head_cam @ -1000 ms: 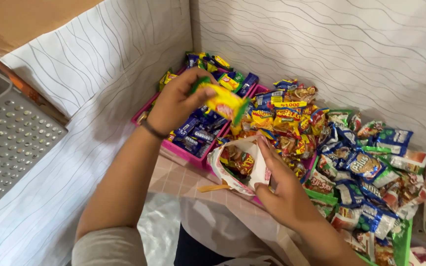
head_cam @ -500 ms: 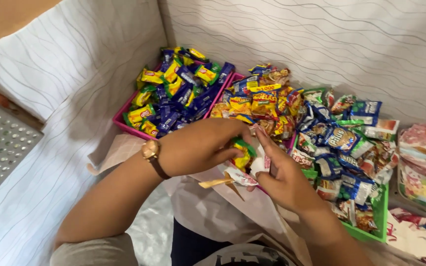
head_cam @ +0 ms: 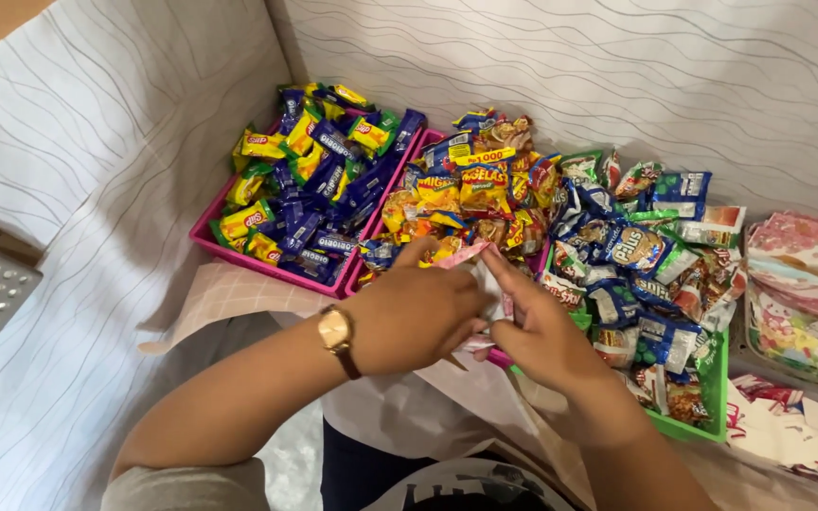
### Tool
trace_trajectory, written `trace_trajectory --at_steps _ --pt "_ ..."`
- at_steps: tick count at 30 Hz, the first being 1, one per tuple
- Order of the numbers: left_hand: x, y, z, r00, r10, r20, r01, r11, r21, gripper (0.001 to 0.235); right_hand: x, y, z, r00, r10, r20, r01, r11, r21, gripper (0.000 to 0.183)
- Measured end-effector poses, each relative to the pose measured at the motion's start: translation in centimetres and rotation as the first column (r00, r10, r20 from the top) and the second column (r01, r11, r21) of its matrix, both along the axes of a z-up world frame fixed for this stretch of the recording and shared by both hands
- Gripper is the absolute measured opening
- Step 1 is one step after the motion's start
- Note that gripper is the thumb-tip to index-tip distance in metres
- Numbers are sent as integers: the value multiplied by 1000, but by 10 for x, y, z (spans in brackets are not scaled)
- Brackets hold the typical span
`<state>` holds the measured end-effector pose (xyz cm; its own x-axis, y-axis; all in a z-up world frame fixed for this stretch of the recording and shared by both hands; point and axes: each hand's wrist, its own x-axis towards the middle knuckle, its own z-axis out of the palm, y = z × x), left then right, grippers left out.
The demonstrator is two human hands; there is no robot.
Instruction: The person is selecting various snack packets from organized bins and packing them into small gift bags.
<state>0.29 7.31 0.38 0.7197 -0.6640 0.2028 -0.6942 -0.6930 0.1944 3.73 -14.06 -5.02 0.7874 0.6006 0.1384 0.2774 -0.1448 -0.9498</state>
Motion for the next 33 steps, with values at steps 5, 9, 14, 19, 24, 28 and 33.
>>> trace_trajectory --at_steps 5,9,14,19,24,28,33 --pt "5 17 13 993 67 -99 -74 995 -72 28 4 -5 15 999 -6 -53 6 1000 7 91" --pt "9 11 21 963 121 -243 -114 993 43 18 6 -5 12 997 69 -43 -66 996 60 87" --pt "6 -6 23 927 241 -289 -207 968 142 33 7 -5 11 984 130 -124 -113 985 133 88" --pt "5 -16 30 947 187 -261 -150 976 156 33 14 -12 8 975 153 -158 -126 977 171 89" --pt "-4 -25 39 976 148 -158 -115 973 201 16 12 -11 16 980 130 -153 -111 986 127 91" --pt "-1 -33 20 988 150 -24 -141 961 236 16 14 -17 22 998 61 23 -61 998 -9 86" --pt "12 -22 -1 999 -11 -48 15 997 78 27 10 -20 48 999 21 28 -18 996 -91 84"
